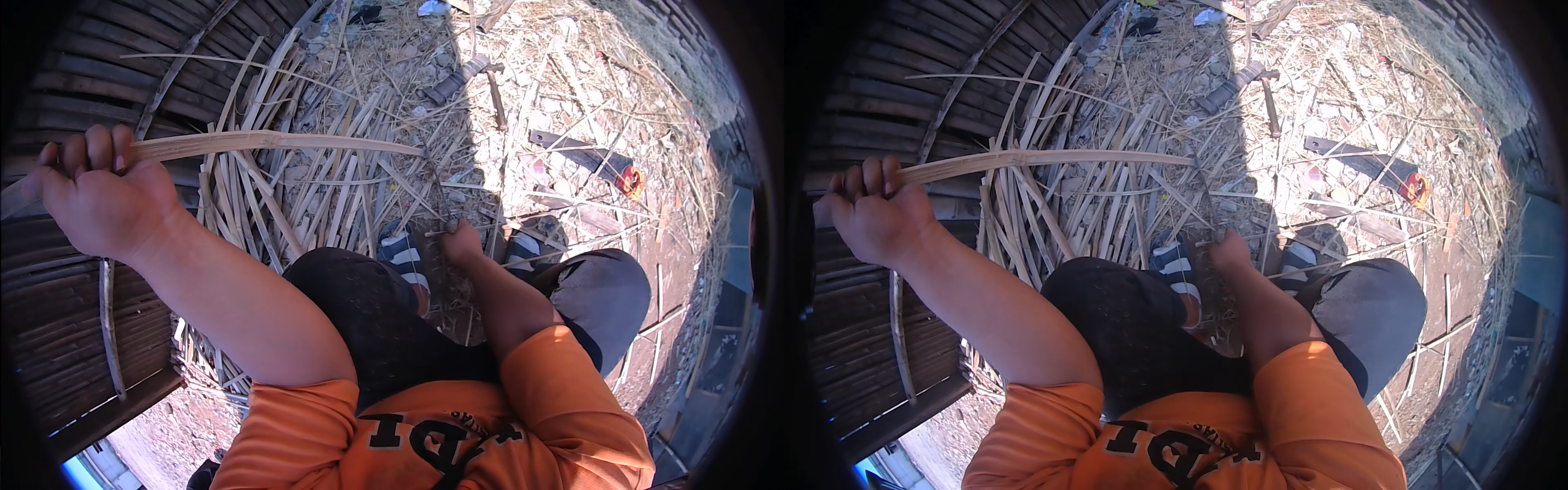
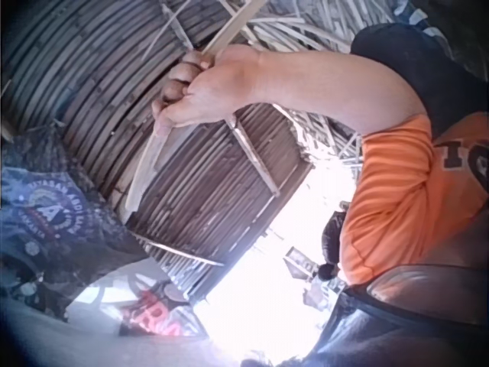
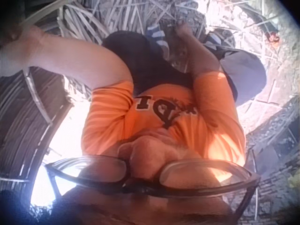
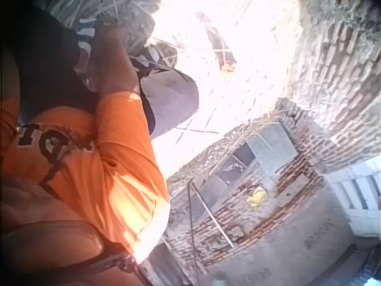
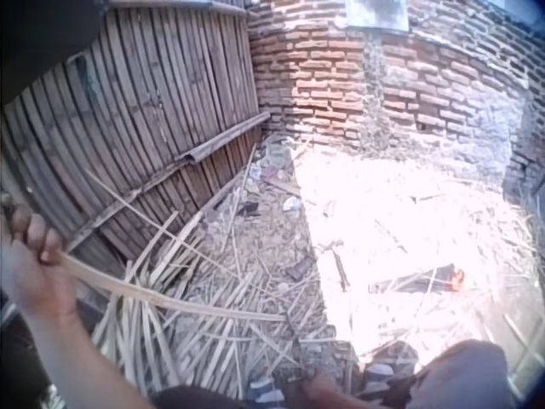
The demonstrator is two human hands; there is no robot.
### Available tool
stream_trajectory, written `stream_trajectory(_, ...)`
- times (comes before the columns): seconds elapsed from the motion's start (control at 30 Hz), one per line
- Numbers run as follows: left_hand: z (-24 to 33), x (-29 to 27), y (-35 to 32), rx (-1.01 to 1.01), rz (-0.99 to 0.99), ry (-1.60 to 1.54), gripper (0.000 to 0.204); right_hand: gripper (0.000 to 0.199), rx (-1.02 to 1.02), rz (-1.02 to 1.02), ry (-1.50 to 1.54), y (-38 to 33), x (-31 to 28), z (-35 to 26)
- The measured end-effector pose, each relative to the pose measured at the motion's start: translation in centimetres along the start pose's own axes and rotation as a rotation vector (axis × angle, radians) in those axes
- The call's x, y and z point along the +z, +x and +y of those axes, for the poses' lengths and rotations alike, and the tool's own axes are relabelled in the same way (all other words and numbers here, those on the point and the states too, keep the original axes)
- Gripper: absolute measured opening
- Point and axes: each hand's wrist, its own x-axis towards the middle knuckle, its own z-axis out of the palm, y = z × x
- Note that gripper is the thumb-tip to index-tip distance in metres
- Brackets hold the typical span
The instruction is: The person thins a bamboo strip using a machete, drawing the tool along the length of the wood while holding it.
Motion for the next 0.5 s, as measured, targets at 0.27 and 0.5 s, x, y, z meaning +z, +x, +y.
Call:
stream_trajectory(0.27, 0.2, -0.3, 0.0, 0.012, -0.002, 0.033, 0.016, 0.046, -0.261, -0.128, 0.147, -1.3, -2.9, -8.4)
stream_trajectory(0.5, 0.1, -0.7, 0.4, 0.001, 0.000, -0.005, 0.016, 0.047, 0.043, -0.069, 0.038, 1.6, -1.0, -2.7)
